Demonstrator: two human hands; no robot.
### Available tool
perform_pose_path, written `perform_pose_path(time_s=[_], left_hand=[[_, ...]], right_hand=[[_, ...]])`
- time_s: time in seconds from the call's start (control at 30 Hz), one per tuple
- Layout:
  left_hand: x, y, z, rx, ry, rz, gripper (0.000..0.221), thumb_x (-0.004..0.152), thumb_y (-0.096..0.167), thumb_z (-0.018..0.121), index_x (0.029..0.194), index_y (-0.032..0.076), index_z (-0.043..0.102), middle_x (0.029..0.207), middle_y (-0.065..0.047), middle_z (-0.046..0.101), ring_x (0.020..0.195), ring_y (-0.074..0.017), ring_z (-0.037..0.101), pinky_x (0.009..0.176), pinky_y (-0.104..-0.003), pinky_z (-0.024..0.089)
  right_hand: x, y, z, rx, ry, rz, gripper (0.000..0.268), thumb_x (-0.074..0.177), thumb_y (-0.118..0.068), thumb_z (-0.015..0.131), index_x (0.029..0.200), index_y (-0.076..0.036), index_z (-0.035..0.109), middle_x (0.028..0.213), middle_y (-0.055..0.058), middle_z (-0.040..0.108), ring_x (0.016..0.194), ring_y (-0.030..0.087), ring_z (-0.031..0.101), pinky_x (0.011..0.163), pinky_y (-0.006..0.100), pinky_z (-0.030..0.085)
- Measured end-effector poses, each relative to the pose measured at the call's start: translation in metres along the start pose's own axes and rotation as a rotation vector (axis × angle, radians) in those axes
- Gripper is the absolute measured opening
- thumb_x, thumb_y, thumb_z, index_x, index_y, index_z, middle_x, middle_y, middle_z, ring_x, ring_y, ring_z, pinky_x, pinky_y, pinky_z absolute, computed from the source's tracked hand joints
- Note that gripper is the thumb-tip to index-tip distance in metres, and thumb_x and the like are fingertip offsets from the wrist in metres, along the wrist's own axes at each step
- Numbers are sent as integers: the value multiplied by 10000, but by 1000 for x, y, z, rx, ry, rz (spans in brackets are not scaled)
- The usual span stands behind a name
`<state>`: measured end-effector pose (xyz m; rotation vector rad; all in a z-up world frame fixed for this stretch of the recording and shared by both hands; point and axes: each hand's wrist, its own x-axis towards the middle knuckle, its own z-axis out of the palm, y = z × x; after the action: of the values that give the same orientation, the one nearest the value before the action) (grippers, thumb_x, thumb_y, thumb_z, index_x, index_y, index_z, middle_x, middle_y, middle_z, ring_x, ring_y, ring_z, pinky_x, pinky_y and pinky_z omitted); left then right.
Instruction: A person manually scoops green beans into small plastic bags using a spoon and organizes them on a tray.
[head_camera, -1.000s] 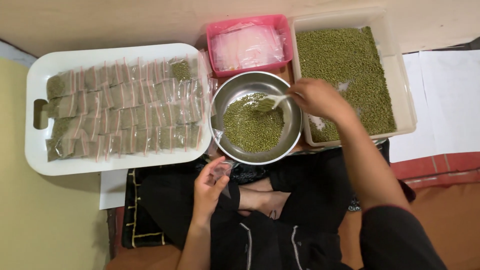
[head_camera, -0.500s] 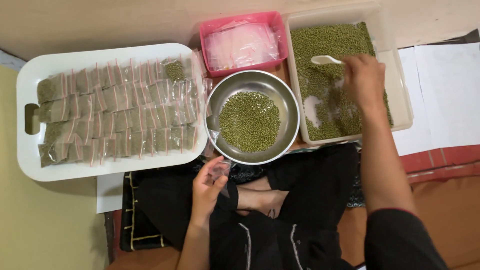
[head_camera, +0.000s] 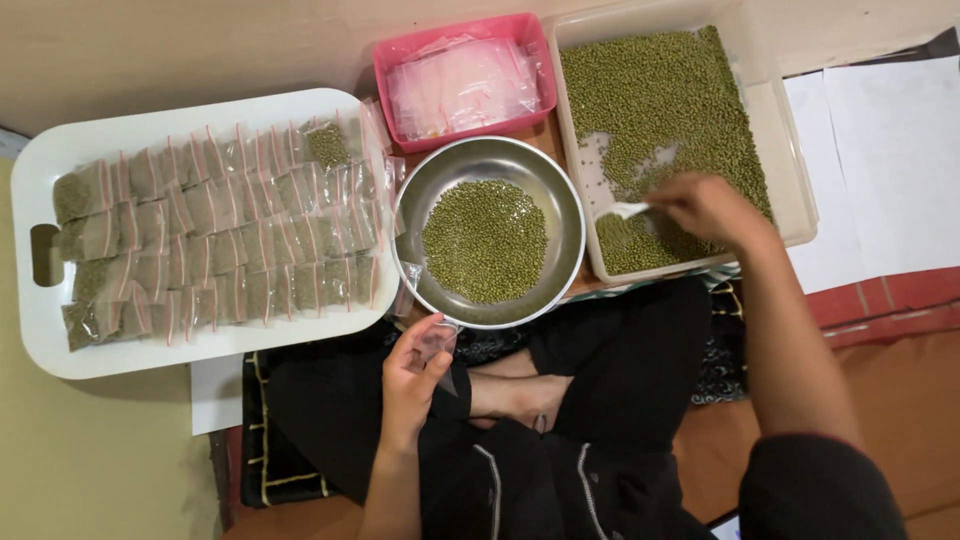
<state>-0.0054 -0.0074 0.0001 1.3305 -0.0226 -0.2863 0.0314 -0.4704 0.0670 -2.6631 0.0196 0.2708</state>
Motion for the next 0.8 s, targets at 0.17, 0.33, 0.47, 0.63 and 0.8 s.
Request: perform_pose_path(time_s=[0.17,0.33,0.47,0.63,0.8], left_hand=[[3,3,-1,-10,19,5,614,791,249,848,1316,-13,666,1075,-192,747,1004,-221,707,924,-366,582],[6,4,-6,-9,40,38,623,791,266,845,1318,-11,662,1071,-192,744,1002,-222,709,922,-362,587],[3,2,-8,-24,56,28,634,782,250,851,1325,-15,659,1064,-195,739,991,-216,704,923,-368,590],[1,3,-5,-42,66,21,633,786,250,849,1321,-29,658,1060,-211,732,986,-229,702,922,-382,594],[0,14,-12,-114,-68,-27,570,838,121,772,1364,-13,595,1166,-147,681,1056,-223,654,1002,-347,523]], right_hand=[[-26,12,12,75,-130,67,248,881,-63,679,1078,-61,829,1094,241,785,1082,489,702,1002,559,524],[-28,14,7,163,-167,110,239,909,-109,673,1077,-53,834,1101,250,787,1078,492,710,1001,569,518],[-24,30,8,162,-135,132,264,903,-140,683,1121,-72,815,1114,246,778,1088,490,699,979,561,521],[-22,37,9,142,-106,170,259,914,-198,694,1127,-130,824,1116,182,794,1099,431,716,988,518,530],[-17,15,-12,27,-194,354,330,978,-130,621,1284,-117,744,1048,124,808,664,216,714,646,308,603]])
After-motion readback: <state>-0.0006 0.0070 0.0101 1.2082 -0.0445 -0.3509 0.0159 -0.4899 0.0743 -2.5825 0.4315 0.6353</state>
